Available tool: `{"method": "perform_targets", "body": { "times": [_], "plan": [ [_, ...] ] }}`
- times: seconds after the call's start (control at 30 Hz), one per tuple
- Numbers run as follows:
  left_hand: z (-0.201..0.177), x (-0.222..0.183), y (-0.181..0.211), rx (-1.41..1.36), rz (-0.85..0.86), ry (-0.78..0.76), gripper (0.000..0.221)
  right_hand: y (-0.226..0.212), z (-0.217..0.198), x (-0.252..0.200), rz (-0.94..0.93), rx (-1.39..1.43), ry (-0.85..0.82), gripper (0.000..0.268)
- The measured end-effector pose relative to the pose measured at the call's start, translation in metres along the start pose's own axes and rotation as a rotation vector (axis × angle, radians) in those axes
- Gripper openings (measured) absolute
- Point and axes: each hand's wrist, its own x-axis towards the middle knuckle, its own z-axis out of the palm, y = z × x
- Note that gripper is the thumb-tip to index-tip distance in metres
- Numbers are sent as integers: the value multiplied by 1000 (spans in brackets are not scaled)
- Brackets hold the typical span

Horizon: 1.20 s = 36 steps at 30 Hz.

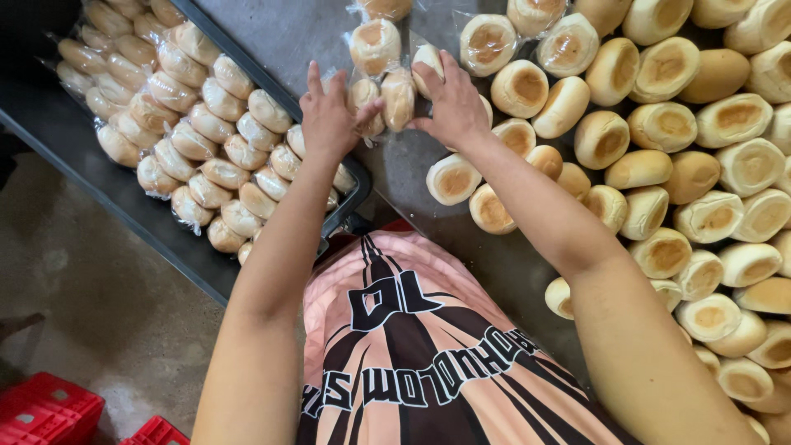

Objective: The person picks up individual plastic-wrapped bread rolls from a table and places them into a black plastic crate.

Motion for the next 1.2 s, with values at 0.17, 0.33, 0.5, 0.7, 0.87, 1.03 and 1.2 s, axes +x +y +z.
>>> {"method": "perform_targets", "body": {
  "times": [0.17,0.33,0.5,0.7,0.87,1.03,1.2],
  "plan": [
    [-4,0,-20,37,168,-24,110,5,11,-5,26,89,19,84],
    [10,-4,-21,50,186,13,94,16,14,22,123,140,-157,86],
    [12,-2,-14,103,106,-6,88,-2,-10,62,239,169,-343,99],
    [9,2,3,59,-58,-75,86,-58,-28,86,286,-185,-619,97],
    [2,-2,12,57,-83,-35,82,-75,-18,86,434,-257,-628,98],
    [5,-8,2,50,-36,16,78,-49,4,76,361,-244,-478,98],
    [8,-6,-1,-95,-35,30,76,-31,15,71,407,-207,-325,94]
  ]
}}
